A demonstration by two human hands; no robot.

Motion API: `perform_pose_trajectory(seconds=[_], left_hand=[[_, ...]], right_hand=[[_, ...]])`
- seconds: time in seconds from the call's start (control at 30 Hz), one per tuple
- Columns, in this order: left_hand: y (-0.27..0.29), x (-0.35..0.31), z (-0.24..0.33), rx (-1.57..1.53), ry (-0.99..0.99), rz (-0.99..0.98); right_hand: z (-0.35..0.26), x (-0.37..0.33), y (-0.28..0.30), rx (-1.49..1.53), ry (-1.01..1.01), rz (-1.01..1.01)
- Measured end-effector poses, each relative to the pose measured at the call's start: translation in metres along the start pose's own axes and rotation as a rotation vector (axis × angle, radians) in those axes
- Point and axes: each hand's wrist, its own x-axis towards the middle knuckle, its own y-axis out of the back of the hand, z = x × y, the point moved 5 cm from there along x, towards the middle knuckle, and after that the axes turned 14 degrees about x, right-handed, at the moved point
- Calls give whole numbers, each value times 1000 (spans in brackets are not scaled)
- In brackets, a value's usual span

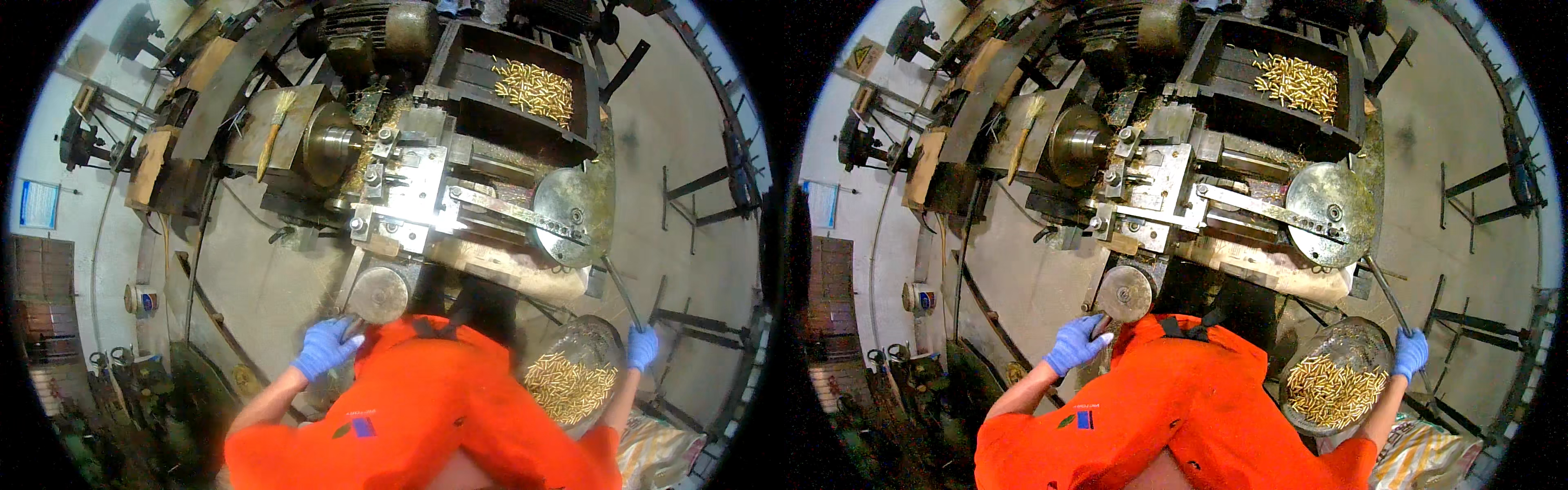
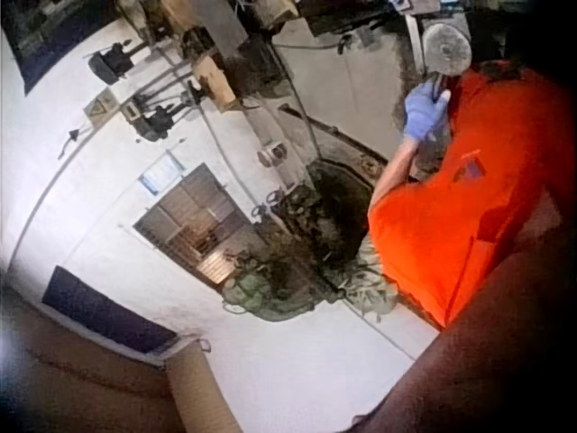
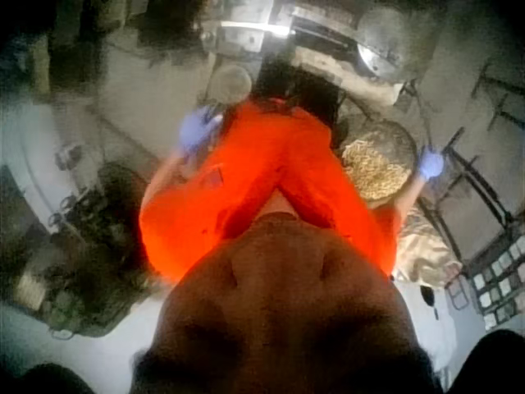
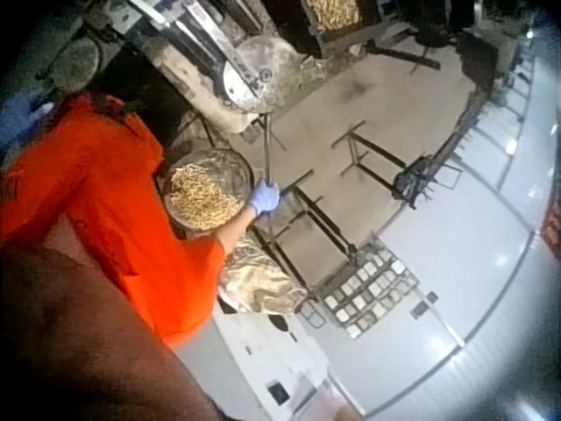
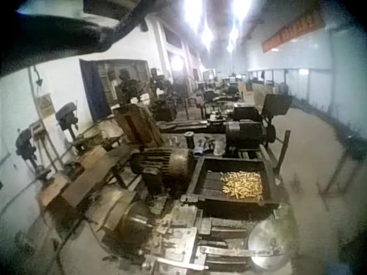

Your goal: The person operates a metal turning lathe, repeatedly loading small brass components into the chuck, engaging the machine, and removing the finished parts. The person collects the finished components in a metal bowl and occasionally inspects them before continuing the cycle.

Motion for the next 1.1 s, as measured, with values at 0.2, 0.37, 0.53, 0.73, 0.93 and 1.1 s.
perform_pose_trajectory(seconds=[0.2, 0.37, 0.53, 0.73, 0.93, 1.1], left_hand=[[-16, 18, -2, -5, -68, -217], [-35, 16, -14, -50, -119, -72], [-28, 18, -10, -77, -88, -146], [-22, 19, -6, -106, -99, -155], [-14, 19, -1, -162, -126, -87], [-16, 18, -2, -166, -107, -127]], right_hand=[[99, -19, -1, -102, -209, -51], [99, -26, -9, -103, -233, -64], [107, -32, -11, -52, -226, -55], [106, -39, -15, -75, -230, -46], [108, -48, -15, -68, -293, -47], [96, -56, -9, -77, -290, -39]])
